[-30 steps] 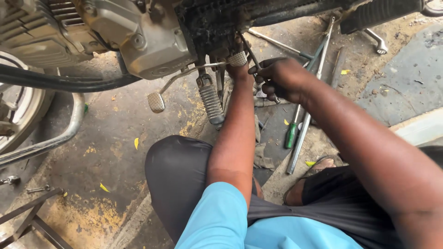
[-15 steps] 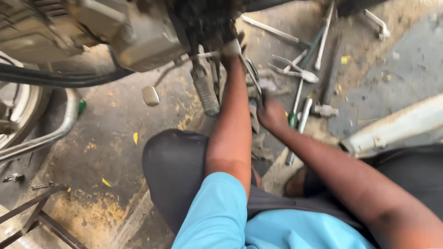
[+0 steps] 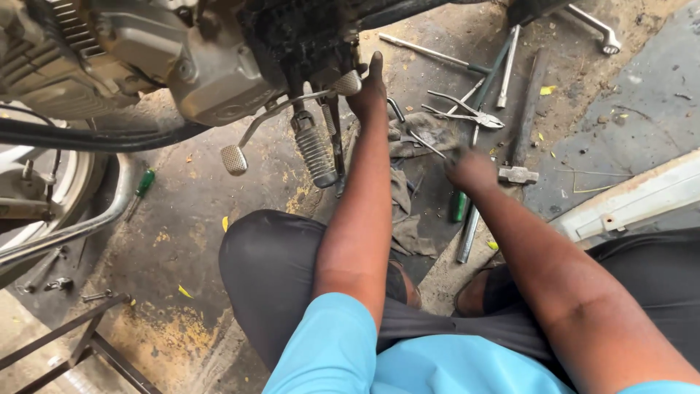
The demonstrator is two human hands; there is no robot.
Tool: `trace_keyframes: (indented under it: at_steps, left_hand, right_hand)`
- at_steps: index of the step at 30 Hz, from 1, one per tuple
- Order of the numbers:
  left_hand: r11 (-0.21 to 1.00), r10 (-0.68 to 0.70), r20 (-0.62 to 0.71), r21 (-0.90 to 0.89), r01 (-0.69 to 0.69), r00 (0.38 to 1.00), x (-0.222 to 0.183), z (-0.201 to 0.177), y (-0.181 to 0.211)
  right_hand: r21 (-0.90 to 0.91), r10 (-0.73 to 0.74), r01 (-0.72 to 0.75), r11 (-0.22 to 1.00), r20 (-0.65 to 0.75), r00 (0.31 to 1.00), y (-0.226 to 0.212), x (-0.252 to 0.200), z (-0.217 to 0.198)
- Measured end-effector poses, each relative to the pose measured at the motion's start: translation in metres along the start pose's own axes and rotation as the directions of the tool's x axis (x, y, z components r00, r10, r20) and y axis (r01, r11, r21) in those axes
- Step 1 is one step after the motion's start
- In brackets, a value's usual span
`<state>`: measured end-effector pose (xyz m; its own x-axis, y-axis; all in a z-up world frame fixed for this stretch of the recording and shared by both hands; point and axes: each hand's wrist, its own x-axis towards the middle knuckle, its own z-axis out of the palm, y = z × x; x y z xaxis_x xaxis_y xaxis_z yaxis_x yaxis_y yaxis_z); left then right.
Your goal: Repairing and adjusting motorcycle engine and chassis components using hand tools.
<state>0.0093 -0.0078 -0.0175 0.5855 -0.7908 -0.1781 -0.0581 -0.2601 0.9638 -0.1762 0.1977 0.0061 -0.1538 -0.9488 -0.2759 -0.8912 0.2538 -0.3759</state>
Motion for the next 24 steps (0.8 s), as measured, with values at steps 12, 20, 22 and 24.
trace_keyframes:
  at_steps: [12,20,22,24]
  left_hand:
    - [0.853,-0.12,0.347,-0.444,0.275,0.93,0.024,-0.028,-0.017]
    - [0.888,-0.236,0.322,-0.311,0.338,0.917,0.02,-0.032,-0.001]
    - [0.904,-0.243,0.306,-0.273,0.33,0.92,0.017,-0.032,0.003]
    - [0.908,-0.244,0.302,-0.264,0.327,0.922,0.01,-0.036,0.004]
  right_hand:
    - [0.681,-0.27,0.479,0.554,-0.397,0.877,-0.185,0.167,-0.059]
    - [0.779,-0.225,0.475,0.409,-0.418,0.88,-0.193,0.168,-0.047]
    - [0.77,-0.26,0.514,0.377,-0.445,0.857,-0.192,0.173,-0.05]
    - [0.78,-0.282,0.503,0.372,-0.422,0.862,-0.189,0.171,-0.051]
